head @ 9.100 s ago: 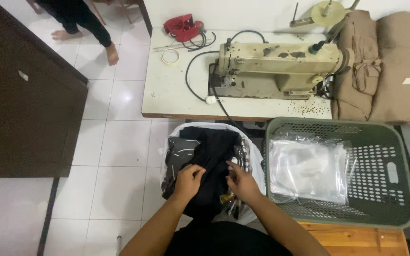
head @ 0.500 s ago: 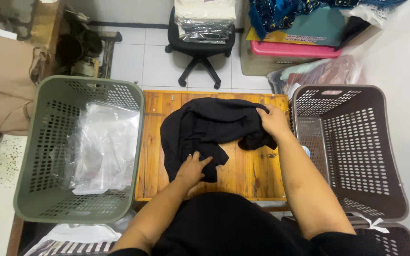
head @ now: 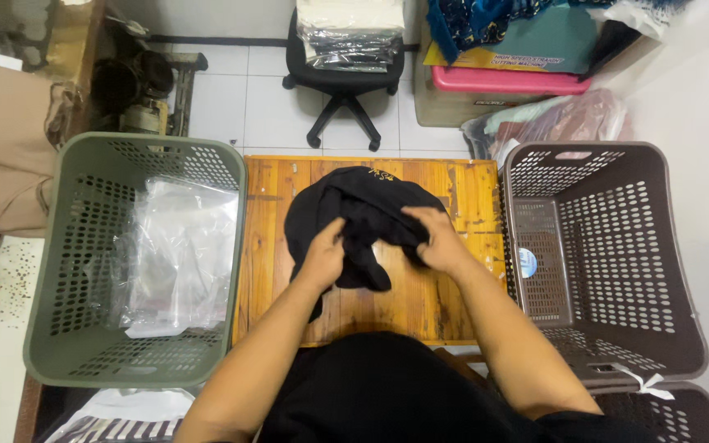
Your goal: The person folds several black t-shirts and a pair of black pants on a wooden table. They remove items from plastic packaging, fold them neatly, and place them into a brown laundry basket.
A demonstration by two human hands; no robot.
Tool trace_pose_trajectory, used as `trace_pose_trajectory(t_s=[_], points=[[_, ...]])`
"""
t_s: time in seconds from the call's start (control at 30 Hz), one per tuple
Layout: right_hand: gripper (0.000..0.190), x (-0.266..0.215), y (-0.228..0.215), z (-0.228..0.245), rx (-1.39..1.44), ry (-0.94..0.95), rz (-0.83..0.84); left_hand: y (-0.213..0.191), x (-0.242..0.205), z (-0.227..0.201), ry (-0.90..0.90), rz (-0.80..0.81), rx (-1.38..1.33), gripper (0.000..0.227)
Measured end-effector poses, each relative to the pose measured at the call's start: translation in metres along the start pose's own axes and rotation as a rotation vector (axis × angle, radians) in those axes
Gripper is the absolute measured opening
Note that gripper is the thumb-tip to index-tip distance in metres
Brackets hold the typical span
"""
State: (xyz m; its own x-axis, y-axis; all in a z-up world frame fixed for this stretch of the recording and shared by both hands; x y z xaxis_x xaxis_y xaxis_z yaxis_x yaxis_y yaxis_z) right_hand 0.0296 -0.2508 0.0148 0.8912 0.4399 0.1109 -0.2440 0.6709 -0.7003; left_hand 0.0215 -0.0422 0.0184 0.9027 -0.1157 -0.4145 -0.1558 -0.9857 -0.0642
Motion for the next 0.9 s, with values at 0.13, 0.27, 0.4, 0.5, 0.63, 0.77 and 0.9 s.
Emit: trace_pose_trajectory(t_s=[0.13, 0.27, 0.4, 0.5, 0.63, 0.77, 0.9], points=[[0.083, -0.005, 0.011, 0.031, 0.4, 0.026, 0.036, 0.001, 0.008, 0.0, -0.231, -0.026, -0.412, 0.017], [0.075, -0.003, -0.002, 0.073, 0.364, -0.118, -0.122, 0.0, -0.013, -0.057, -0.165, -0.011, -0.672, 0.032], [0.093, 0.0, -0.023, 0.116, 0.325, -0.297, -0.368, 0.001, -0.006, -0.055, -0.05, 0.105, -0.763, 0.031], [0.061, 0.011, -0.03, 0.112, 0.258, -0.311, -0.424, 0.001, -0.009, -0.087, -0.024, 0.159, -0.38, 0.031], [0.078, 0.041, -0.037, 0.1, 0.601, -0.177, -0.297, 0.01, -0.009, -0.086, 0.005, 0.222, -0.082, 0.029], [0.047, 0.046, -0.026, 0.054, 0.635, -0.043, -0.266, -0.007, 0.002, -0.07, -0.084, -0.078, 0.05, 0.021], [0.03, 0.055, -0.042, 0.067, 0.724, -0.047, -0.29, -0.009, -0.003, -0.07, 0.033, -0.027, 0.184, 0.033]])
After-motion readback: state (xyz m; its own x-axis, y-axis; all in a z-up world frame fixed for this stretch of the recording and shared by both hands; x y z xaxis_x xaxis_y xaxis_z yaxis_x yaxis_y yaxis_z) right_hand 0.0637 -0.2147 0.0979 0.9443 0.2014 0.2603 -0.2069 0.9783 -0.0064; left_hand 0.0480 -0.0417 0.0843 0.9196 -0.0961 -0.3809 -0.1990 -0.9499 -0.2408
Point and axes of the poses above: each hand's wrist, its own x-axis towards the middle knuckle, its own y-axis out of the palm, z = x × y, the point moved 4 cm from there along x, towards the middle knuckle, and after that the axes turned 15 degrees about -y, right-handed, at the moved point
